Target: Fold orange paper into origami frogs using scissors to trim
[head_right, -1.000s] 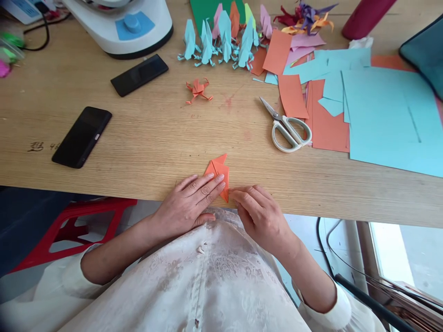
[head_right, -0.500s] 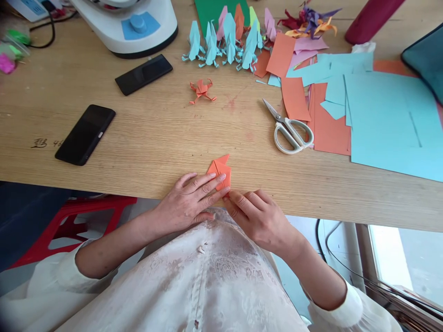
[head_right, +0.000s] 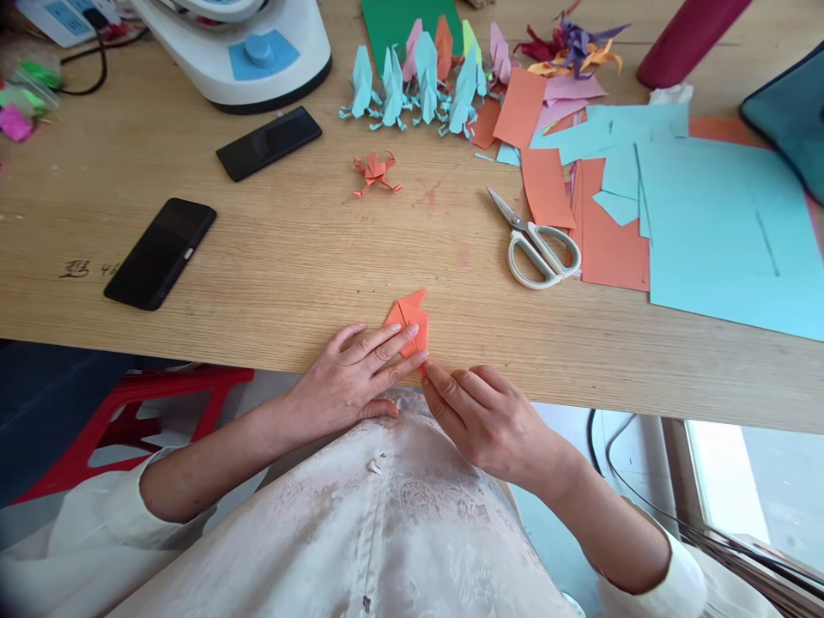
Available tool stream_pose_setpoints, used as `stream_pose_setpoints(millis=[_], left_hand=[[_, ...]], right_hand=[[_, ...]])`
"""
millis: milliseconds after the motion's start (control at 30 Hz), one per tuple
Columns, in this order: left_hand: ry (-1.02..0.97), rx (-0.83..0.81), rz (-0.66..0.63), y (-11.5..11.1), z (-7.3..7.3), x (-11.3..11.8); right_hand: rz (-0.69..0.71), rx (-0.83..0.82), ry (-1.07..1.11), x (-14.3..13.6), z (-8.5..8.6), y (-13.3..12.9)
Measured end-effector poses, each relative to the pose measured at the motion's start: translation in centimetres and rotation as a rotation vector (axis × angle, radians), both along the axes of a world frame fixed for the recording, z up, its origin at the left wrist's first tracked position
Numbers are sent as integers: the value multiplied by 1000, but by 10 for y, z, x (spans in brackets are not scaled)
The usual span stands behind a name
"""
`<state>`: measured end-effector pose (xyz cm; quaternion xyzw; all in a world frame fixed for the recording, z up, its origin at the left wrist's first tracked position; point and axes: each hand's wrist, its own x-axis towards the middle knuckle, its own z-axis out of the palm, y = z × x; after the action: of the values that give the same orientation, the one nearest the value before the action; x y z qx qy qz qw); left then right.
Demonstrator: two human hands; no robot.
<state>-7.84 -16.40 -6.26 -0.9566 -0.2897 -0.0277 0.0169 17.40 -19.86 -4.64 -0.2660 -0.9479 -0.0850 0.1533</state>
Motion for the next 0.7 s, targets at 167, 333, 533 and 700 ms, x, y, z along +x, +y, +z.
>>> stream_pose_setpoints(millis=[167, 333, 533, 700], left_hand=[[-10, -13, -2, 1, 2, 0], [-21, -57, 2, 1, 1, -2], [-24, -90, -5, 2, 1, -2], [8, -69, -14, 1, 2, -3]], right_hand=[[2, -16, 16, 2, -2, -1], [-9, -159, 141, 6, -6, -1], [-92, -199, 273, 2, -13, 1], [-79, -226, 317, -7, -21, 3]])
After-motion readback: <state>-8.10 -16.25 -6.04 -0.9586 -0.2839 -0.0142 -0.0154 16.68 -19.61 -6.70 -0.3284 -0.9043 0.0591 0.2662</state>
